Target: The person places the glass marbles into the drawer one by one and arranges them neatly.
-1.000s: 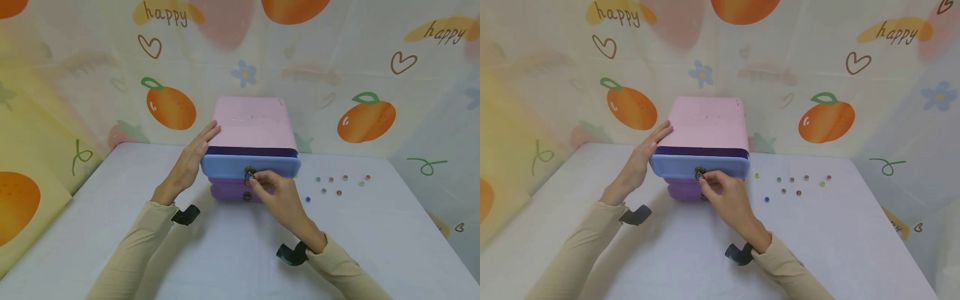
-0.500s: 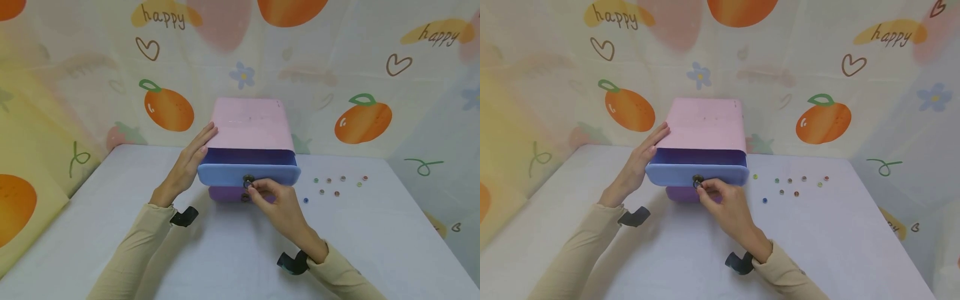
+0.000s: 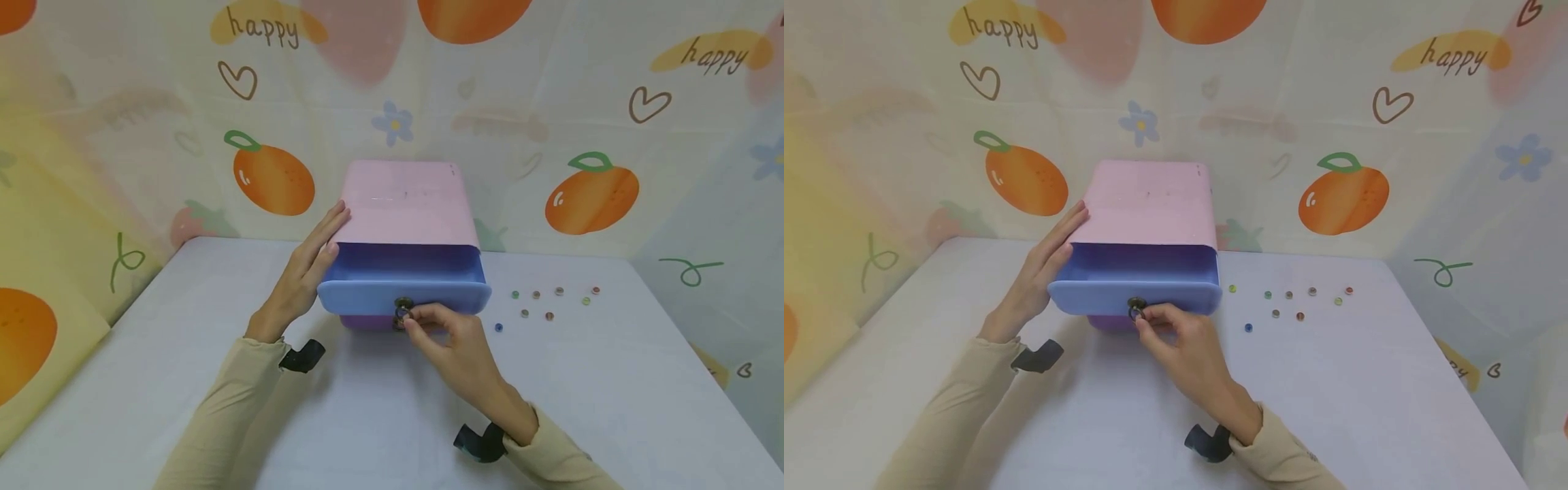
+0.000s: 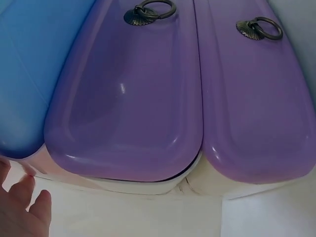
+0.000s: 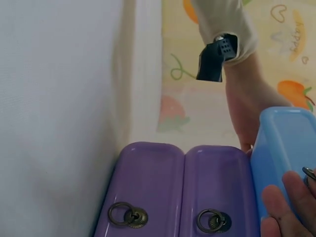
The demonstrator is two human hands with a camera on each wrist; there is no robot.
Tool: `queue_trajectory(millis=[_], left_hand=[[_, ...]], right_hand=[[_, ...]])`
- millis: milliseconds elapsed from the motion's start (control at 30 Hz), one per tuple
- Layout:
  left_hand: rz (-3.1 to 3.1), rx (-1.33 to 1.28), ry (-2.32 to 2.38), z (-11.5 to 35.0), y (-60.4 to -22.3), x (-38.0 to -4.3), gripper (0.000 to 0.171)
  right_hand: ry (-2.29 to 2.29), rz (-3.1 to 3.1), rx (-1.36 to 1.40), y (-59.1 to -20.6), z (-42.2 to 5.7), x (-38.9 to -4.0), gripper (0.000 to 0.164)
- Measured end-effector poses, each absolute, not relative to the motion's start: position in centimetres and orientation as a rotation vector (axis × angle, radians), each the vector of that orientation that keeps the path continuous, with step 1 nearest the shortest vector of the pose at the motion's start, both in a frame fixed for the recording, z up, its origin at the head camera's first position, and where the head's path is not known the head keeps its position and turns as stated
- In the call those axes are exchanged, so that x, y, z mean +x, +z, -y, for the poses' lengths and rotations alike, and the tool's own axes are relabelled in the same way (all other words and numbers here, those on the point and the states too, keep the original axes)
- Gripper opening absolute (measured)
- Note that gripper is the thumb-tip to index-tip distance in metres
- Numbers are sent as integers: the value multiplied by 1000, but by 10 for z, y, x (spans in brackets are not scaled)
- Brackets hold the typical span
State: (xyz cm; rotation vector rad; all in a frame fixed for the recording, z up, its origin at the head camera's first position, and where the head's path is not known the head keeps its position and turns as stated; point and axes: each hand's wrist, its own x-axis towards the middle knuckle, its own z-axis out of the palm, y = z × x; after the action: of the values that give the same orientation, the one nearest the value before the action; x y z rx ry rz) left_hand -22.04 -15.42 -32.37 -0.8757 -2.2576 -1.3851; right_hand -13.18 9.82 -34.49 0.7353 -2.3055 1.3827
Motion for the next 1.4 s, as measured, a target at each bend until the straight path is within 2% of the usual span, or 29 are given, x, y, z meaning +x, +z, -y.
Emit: queue_trajectory(millis=[1400], left_hand=[[2364,-878,-1250,159,-315,-214,57]], right_hand=[[1321,2304,780,-345,-101,-125,6]])
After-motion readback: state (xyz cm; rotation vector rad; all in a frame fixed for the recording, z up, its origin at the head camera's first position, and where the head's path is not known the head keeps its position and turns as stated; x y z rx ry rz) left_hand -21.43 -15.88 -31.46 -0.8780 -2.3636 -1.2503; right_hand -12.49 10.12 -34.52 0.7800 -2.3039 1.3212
